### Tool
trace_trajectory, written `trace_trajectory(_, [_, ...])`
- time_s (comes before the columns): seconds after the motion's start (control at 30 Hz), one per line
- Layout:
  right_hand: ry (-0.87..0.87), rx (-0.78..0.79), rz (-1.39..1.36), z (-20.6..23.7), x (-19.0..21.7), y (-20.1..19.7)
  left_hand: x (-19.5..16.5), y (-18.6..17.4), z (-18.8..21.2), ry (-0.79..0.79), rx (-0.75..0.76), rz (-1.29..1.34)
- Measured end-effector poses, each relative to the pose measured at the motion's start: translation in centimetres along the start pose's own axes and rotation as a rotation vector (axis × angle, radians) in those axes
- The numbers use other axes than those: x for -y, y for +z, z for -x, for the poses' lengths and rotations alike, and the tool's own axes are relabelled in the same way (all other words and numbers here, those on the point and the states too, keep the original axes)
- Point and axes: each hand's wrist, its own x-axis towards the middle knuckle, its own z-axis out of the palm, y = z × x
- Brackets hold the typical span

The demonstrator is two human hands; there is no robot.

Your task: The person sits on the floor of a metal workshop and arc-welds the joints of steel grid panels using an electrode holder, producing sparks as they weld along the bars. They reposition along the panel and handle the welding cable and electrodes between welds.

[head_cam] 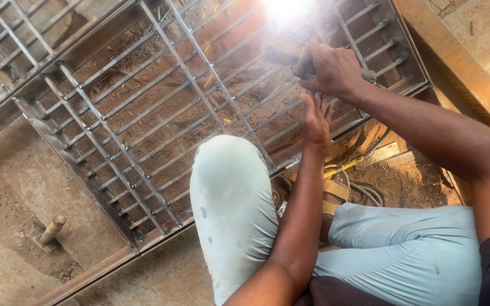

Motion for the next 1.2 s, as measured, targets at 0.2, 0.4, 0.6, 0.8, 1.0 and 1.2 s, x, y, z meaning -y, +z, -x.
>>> trace_trajectory(0.2, [-0.038, -0.066, 0.038, -0.3, 0.5, -0.7, -1.1, 1.1, 0.9, 0.079, -0.006, -0.189])
trace_trajectory(0.4, [-0.051, -0.160, -0.149, 0.5, -0.4, -3.1, -1.1, 2.8, 1.0, 0.283, -0.068, -0.460])
trace_trajectory(0.6, [-0.057, -0.272, -0.434, 2.9, -3.3, -5.3, -3.7, 6.4, 1.4, 0.300, -0.109, -0.621])
trace_trajectory(0.8, [0.271, -0.371, -1.073, 9.5, -3.6, -8.9, -9.0, 13.5, 7.0, 0.436, 0.062, -0.923])
trace_trajectory(1.0, [0.570, -0.477, -1.531, 15.6, 1.1, -14.1, -14.1, 22.9, 12.4, 0.277, 0.152, -1.139])
trace_trajectory(1.2, [0.860, -0.590, -1.849, 17.2, 8.0, -21.5, -18.7, 30.4, 17.1, 0.113, 0.222, -1.225])
